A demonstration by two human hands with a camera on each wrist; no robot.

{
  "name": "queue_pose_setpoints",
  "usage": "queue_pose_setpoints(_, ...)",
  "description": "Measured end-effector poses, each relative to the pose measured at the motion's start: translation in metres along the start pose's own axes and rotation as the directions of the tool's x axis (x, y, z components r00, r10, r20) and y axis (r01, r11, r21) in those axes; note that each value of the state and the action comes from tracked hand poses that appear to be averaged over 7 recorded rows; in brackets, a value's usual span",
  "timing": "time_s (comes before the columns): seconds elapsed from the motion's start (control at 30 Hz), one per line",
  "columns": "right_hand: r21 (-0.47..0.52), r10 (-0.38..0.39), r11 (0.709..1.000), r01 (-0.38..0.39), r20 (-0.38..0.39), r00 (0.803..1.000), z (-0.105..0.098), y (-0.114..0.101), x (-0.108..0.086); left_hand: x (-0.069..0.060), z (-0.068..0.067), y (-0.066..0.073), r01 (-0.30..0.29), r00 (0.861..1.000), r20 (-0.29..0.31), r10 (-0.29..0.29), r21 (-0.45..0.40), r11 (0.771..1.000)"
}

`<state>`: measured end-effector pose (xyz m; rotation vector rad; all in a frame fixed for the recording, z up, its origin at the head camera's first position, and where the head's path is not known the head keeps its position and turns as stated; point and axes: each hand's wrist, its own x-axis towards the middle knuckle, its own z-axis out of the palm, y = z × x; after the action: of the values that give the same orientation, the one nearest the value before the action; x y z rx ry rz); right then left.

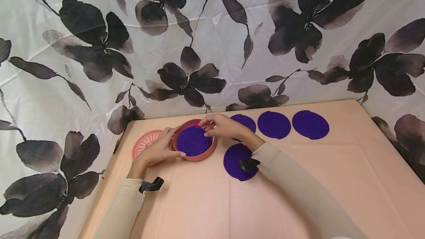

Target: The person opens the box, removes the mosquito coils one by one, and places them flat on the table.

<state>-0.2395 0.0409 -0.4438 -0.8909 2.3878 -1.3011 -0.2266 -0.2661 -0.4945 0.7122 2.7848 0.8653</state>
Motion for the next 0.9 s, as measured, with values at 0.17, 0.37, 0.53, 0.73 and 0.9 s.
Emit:
queue_pose_setpoints(0.17, 0.018, 0.024, 1.0, -0.024, 0.012, 1.0, 0.007, -0.002, 0.01, 0.001, -0.001, -0.001, 0.0, 1.0, 0.008, 0.0, -0.012, 1.0)
queue_pose_setpoints(0.37, -0.032, 0.017, 0.999, -0.017, 0.0, 1.0, 0.013, 0.0, 0.02, 0.002, -0.002, 0.0, -0.02, 1.0, 0.014, 0.02, -0.002, 1.0)
queue_pose_setpoints(0.53, -0.07, 0.007, 0.998, -0.007, -0.003, 1.0, 0.015, 0.0, 0.027, 0.005, -0.006, 0.002, -0.01, 1.0, 0.027, 0.01, -0.009, 1.0)
queue_pose_setpoints(0.73, -0.077, 0.018, 0.997, -0.019, -0.017, 1.0, 0.018, 0.001, 0.036, 0.009, -0.01, 0.001, -0.007, 0.999, 0.034, 0.008, -0.018, 1.0)
queue_pose_setpoints(0.9, -0.08, 0.038, 0.996, -0.041, -0.038, 0.999, 0.022, 0.0, 0.042, 0.011, -0.011, -0.001, -0.016, 0.999, 0.041, 0.017, -0.033, 0.999)
